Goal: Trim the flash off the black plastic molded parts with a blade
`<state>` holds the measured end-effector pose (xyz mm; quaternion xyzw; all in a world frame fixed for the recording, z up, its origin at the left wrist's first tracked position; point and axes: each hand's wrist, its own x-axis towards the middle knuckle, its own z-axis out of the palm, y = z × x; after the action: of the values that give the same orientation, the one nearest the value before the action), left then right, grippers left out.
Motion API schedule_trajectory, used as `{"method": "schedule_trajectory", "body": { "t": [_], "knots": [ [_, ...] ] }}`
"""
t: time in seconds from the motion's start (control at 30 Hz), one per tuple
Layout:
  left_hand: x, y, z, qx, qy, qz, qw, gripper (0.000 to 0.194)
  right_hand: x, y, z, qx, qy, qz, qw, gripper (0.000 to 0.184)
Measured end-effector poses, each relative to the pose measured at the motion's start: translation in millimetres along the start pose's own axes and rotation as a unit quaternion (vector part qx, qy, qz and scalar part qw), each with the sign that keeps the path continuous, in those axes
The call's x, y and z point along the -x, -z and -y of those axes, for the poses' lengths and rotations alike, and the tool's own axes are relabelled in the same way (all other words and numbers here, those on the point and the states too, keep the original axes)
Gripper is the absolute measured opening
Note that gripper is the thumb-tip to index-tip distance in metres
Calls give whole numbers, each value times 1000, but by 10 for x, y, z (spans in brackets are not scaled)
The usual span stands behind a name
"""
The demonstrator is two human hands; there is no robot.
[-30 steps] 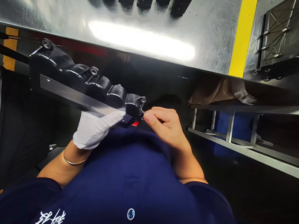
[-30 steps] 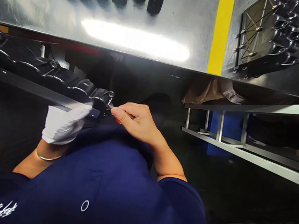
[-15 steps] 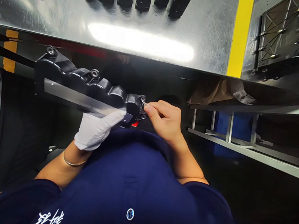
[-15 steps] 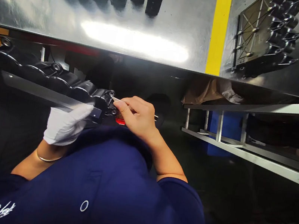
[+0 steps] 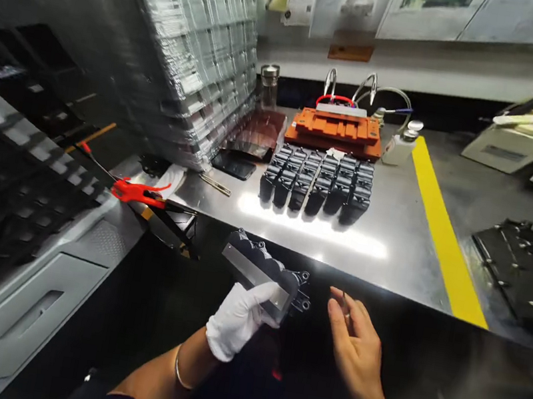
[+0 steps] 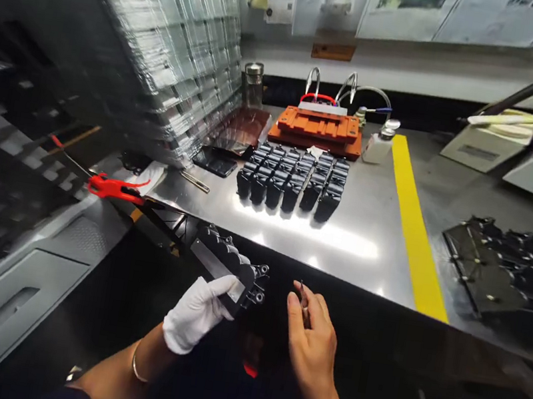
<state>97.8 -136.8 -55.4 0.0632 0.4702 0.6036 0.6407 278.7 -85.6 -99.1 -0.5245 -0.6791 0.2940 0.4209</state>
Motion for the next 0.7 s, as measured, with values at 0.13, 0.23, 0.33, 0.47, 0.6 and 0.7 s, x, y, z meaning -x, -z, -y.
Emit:
{"method": "schedule_trajectory", "body": {
  "t": [0.13,0.23,0.33,0.47,0.6,0.7],
  "knots": [
    [91,15,-168,-33,-82,27,996,24,-83,42,134,55,31,26,998,40],
    [175,37,-189,-64,-96,4,993,20,-126,132,294,53,63,53,995,31],
    [240,37,-174,-100,-109,-31,989,20,-170,199,413,25,137,85,987,23],
    [341,2,-155,-136,-105,-29,985,14,-175,239,487,43,254,104,961,26],
    [423,-42,-148,-148,-83,-12,985,9,-125,241,493,88,282,94,951,29],
    [440,-54,-129,-138,-80,-6,987,10,-87,243,481,93,284,95,950,32]
  ]
}}
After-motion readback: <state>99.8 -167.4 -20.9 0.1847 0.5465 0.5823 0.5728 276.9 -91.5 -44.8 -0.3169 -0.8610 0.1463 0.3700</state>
